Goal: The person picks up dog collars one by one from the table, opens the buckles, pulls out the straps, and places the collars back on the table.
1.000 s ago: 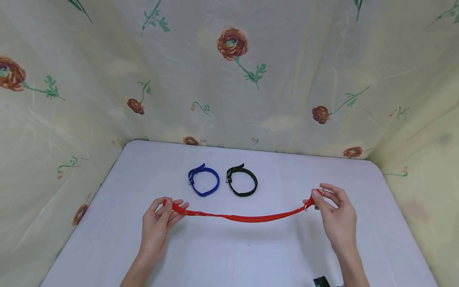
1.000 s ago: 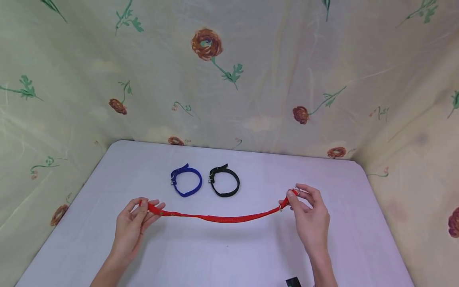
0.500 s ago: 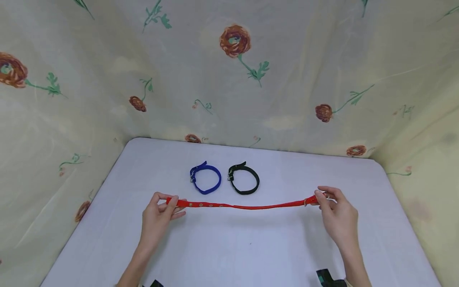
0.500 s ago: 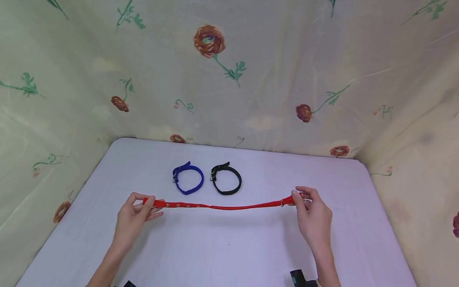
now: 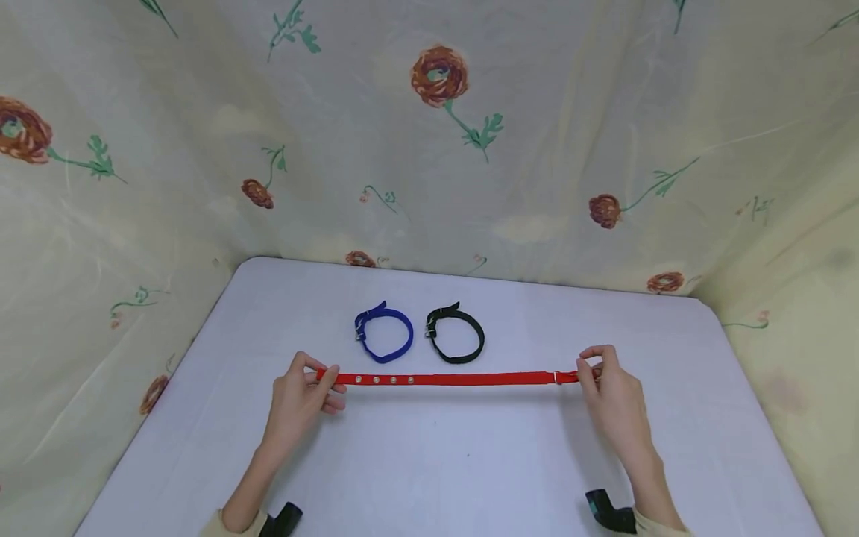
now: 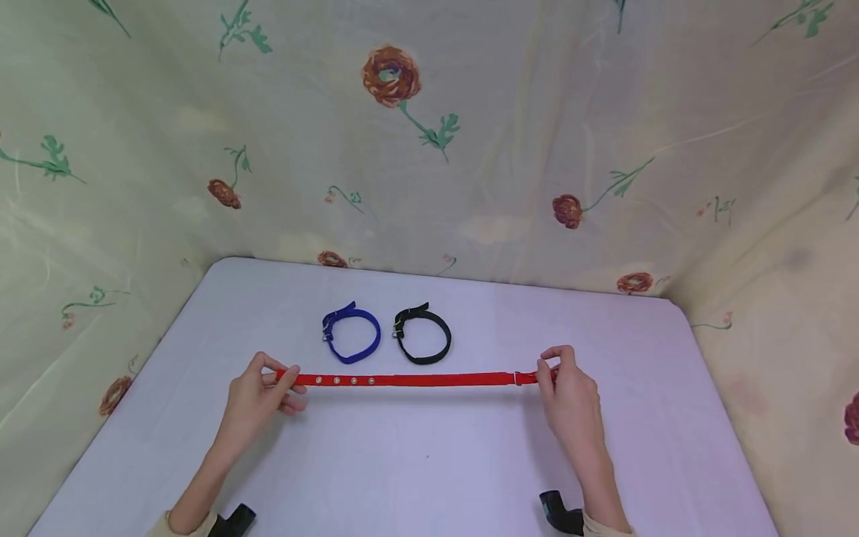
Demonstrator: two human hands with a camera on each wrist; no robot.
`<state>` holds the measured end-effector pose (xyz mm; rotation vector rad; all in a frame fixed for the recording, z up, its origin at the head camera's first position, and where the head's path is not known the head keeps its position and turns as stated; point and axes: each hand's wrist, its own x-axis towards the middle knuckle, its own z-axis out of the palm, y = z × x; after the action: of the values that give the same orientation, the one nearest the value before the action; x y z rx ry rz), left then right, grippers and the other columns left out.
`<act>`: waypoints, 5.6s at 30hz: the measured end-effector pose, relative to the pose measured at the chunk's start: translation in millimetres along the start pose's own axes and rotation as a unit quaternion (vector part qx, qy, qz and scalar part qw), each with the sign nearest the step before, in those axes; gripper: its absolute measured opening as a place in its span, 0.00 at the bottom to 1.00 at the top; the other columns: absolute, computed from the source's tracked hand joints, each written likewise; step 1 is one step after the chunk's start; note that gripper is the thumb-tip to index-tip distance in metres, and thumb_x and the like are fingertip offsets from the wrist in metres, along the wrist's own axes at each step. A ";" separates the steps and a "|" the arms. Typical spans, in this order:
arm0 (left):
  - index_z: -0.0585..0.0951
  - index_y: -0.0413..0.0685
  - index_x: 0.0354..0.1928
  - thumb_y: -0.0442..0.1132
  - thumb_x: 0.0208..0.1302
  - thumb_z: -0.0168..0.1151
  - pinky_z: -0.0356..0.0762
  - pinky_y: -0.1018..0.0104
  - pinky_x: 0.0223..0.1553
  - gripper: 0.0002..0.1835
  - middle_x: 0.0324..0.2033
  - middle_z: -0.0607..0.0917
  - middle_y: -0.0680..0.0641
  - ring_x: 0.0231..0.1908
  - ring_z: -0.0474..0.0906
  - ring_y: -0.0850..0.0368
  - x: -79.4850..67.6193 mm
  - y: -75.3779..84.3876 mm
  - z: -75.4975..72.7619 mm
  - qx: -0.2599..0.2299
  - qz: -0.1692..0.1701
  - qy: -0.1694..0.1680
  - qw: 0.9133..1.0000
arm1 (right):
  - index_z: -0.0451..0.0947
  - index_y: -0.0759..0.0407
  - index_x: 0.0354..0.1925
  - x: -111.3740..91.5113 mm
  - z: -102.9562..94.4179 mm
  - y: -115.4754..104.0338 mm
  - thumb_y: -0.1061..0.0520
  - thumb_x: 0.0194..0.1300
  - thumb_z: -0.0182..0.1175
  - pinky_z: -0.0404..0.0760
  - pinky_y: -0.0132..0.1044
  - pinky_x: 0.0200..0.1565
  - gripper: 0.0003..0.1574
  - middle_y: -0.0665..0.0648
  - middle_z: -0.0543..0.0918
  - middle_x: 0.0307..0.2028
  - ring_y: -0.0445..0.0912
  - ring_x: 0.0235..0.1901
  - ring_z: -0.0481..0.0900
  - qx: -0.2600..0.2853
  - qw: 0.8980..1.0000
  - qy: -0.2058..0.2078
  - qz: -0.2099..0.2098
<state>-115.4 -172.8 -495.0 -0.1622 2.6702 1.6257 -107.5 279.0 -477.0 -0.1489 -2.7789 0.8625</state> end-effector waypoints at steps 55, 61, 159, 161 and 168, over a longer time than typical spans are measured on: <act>0.72 0.40 0.45 0.48 0.72 0.72 0.58 0.69 0.18 0.21 0.15 0.67 0.51 0.14 0.64 0.57 29.5 -10.2 13.2 0.283 -0.003 -0.017 0.959 | 0.73 0.68 0.48 1.8 33.9 24.0 0.54 0.80 0.61 0.71 0.38 0.24 0.16 0.72 0.71 0.41 0.54 0.23 0.73 -0.090 0.990 -0.091 0.063; 0.75 0.42 0.51 0.46 0.75 0.69 0.66 0.68 0.22 0.18 0.23 0.84 0.47 0.19 0.71 0.58 33.0 0.2 18.6 0.230 0.038 -0.020 0.972 | 0.74 0.70 0.46 7.3 27.2 17.3 0.53 0.80 0.61 0.72 0.40 0.26 0.18 0.71 0.74 0.38 0.55 0.27 0.74 -0.103 0.989 -0.094 0.044; 0.68 0.44 0.71 0.50 0.80 0.63 0.82 0.47 0.69 0.28 0.64 0.79 0.35 0.54 0.92 0.43 -32.7 57.9 65.5 -0.174 -0.068 -0.254 0.949 | 0.75 0.56 0.66 -39.8 30.6 -104.2 0.58 0.70 0.74 0.84 0.31 0.40 0.31 0.56 0.88 0.52 0.40 0.41 0.86 0.098 0.980 -0.145 -0.098; 0.68 0.45 0.71 0.50 0.81 0.63 0.83 0.49 0.67 0.27 0.64 0.80 0.36 0.53 0.92 0.44 -39.6 56.8 62.7 -0.172 -0.067 -0.251 0.950 | 0.75 0.56 0.66 -44.3 29.0 -104.8 0.58 0.69 0.74 0.84 0.31 0.40 0.31 0.56 0.89 0.52 0.40 0.40 0.86 0.104 0.978 -0.152 -0.097; 0.69 0.54 0.74 0.50 0.82 0.61 0.88 0.54 0.60 0.26 0.61 0.81 0.36 0.49 0.93 0.42 -58.2 56.3 57.9 -0.175 -0.058 -0.220 0.958 | 0.78 0.52 0.64 -56.7 26.7 -109.7 0.57 0.67 0.77 0.85 0.34 0.40 0.30 0.52 0.90 0.53 0.38 0.40 0.85 0.126 0.974 -0.171 -0.082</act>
<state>-65.3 -91.1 -468.0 0.0382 2.0032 1.8242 -62.4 165.0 -446.6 0.2949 -2.8955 1.2888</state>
